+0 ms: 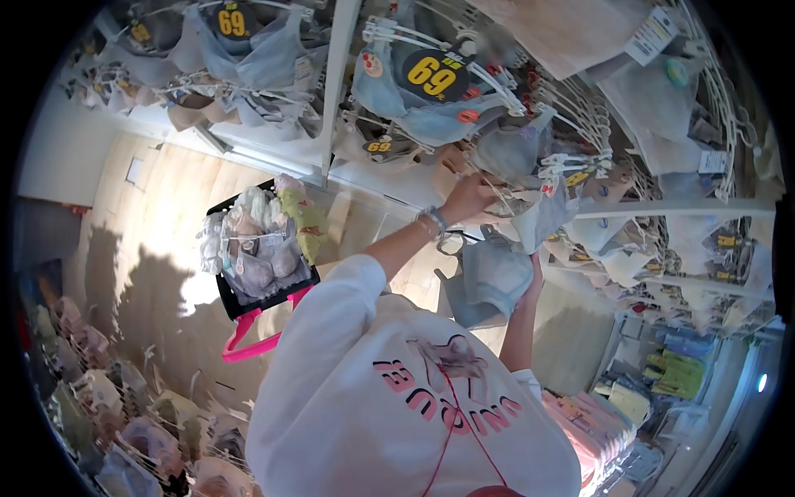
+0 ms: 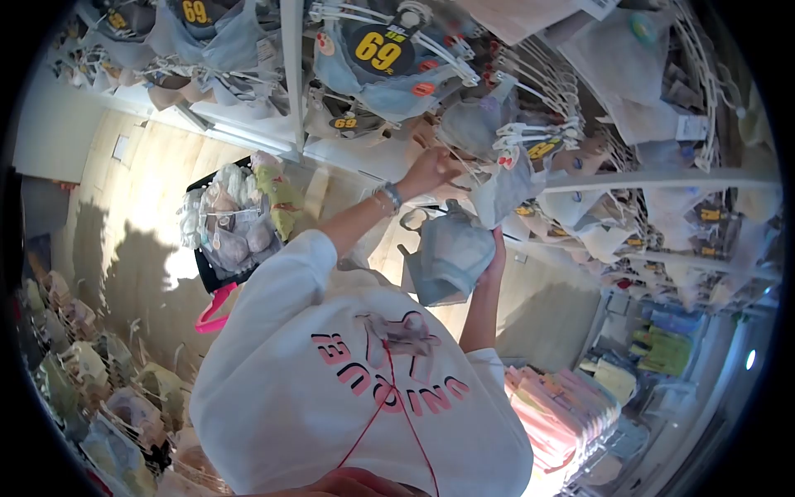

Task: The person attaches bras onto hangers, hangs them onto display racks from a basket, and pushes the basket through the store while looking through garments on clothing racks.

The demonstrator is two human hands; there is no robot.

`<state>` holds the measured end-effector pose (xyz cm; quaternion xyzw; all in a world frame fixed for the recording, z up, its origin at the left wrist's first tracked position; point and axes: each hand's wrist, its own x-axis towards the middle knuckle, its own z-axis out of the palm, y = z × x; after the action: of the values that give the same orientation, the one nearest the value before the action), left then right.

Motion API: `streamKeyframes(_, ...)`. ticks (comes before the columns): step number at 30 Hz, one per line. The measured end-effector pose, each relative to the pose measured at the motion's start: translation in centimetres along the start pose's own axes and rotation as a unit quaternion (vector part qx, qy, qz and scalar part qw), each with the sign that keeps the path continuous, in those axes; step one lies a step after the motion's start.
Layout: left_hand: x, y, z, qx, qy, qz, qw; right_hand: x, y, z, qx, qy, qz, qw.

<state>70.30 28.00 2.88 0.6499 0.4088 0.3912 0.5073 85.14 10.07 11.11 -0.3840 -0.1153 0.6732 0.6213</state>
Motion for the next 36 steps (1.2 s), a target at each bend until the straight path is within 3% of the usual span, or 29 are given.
streamKeyframes(1, 1.9, -0.7, 0.6, 0.017, -0.001, -0.029, 0.999, -0.4, 0.0, 0.2, 0.003, 0.003, 0.0, 1.0)
streamKeyframes(3, 3.9, 1.0, 0.7, 0.103, 0.086, 0.098, 0.986, -0.8, -0.5, -0.2, 0.007, 0.008, -0.009, 1.0)
streamKeyframes(6, 7.0, 2.5, 3.0, 0.19, 0.182, 0.07, 0.962, -1.2, -1.0, -1.1, 0.021, 0.02, -0.03, 0.999)
streamKeyframes(9, 8.7, 4.2, 2.3, 0.087, 0.207, -0.008, 0.974, -1.6, -1.9, -0.3, 0.022, 0.034, -0.043, 0.998)
streamKeyframes(10, 9.1, 3.4, 2.9, 0.117, 0.282, 0.027, 0.952, -1.7, -2.1, 0.1, 0.011, 0.041, -0.053, 0.998)
streamKeyframes(13, 11.0, 0.7, 2.0, 0.027, 0.134, 0.024, 0.99, -2.2, -2.5, -0.2, 0.002, 0.056, -0.041, 0.998)
streamKeyframes(14, 10.7, 0.9, 1.7, 0.067, 0.157, 0.037, 0.985, -2.1, -2.7, -0.5, 0.004, 0.057, -0.033, 0.998)
streamKeyframes(17, 10.2, 1.3, 0.4, 0.005, 0.093, 0.017, 0.996, -1.9, -2.9, -0.8, -0.009, 0.072, -0.041, 0.997)
streamKeyframes(20, 10.0, 1.2, -0.6, 0.031, 0.086, 0.037, 0.995, -2.0, -3.0, -0.4, -0.003, 0.066, -0.043, 0.997)
streamKeyframes(26, 7.0, 7.2, -4.7, 0.079, -0.017, -0.063, 0.995, -1.5, -2.9, -1.1, -0.024, 0.088, -0.06, 0.994)
streamKeyframes(32, 7.0, 5.0, -3.6, 0.112, 0.041, -0.043, 0.992, -1.3, -2.8, -1.3, -0.01, 0.077, -0.062, 0.995)
streamKeyframes(36, 6.8, 4.9, -3.9, 0.085, -0.002, -0.067, 0.994, -1.4, -2.8, -1.1, -0.015, 0.068, -0.066, 0.995)
